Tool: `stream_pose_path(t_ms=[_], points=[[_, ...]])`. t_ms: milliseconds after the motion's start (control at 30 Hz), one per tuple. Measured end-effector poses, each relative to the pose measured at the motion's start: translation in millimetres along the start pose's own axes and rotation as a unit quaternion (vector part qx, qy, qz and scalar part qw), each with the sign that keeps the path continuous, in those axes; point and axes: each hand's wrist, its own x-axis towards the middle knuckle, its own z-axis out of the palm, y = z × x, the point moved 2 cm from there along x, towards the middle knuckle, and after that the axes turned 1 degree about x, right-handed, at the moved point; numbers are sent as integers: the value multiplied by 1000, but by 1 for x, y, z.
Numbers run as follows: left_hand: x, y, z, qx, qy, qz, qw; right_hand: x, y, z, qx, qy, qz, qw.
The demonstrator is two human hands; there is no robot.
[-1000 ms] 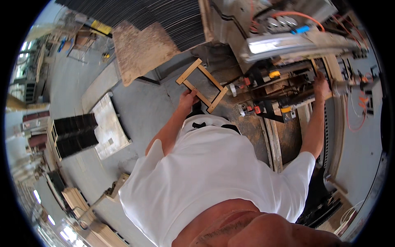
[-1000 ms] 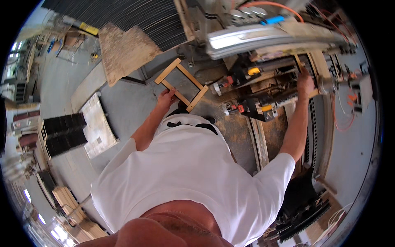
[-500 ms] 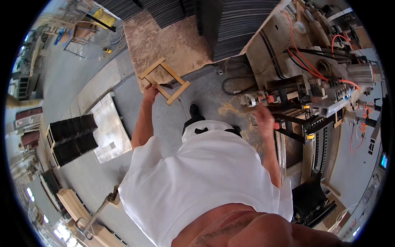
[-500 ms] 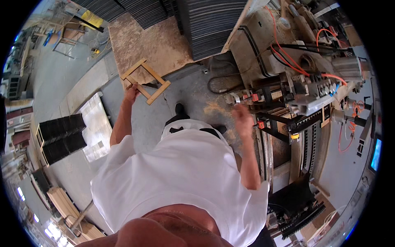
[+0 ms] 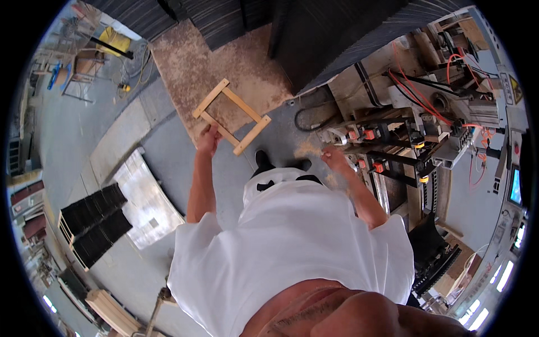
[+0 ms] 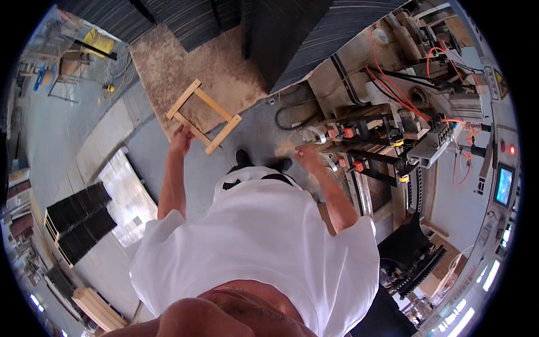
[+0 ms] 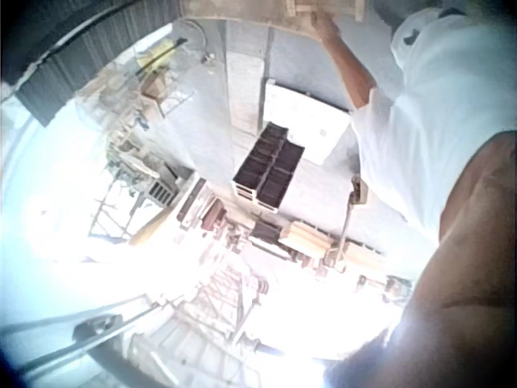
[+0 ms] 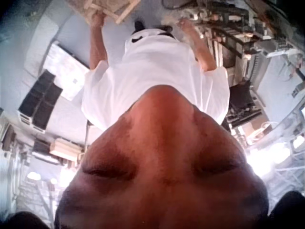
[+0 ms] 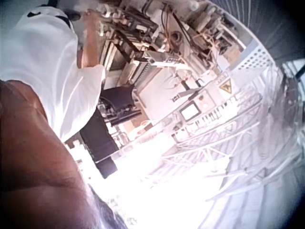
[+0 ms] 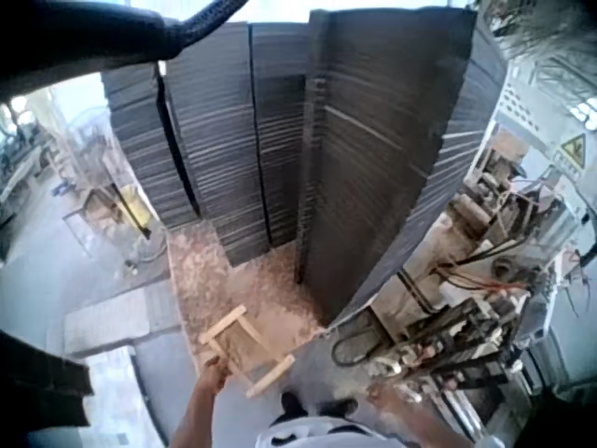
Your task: The person repeatedly picks up small wooden frames from a stack, places them onto a machine jig, and then removes them to place them on a nearby surface. The person handles the frames one at a time in a repetitive cycle.
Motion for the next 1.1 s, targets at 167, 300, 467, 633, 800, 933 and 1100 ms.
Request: stream_pose_path(t_ms=[167, 300, 467, 633, 800, 933, 1100], points=[[-16, 32, 13, -49, -51, 3, 997, 18, 8, 36, 10, 16, -110, 994], [-29, 57, 22, -86, -96, 62, 990, 34, -11, 52, -75, 8, -225, 971], [-4, 41, 32, -17, -145, -7, 989, 25, 24, 89, -43, 90, -80, 992], [-41, -17, 76, 60, -228, -73, 969, -41, 21, 67, 82, 156, 49, 983], [-101, -45, 180, 220, -331, -113, 911, -124, 67, 123, 277, 221, 171, 919], [-129, -93, 254, 264, -458, -178, 830, -177, 109, 184, 108, 218, 120, 962], [-216, -201, 341, 308, -575, -269, 708, -270, 135, 240, 170, 241, 247, 923]])
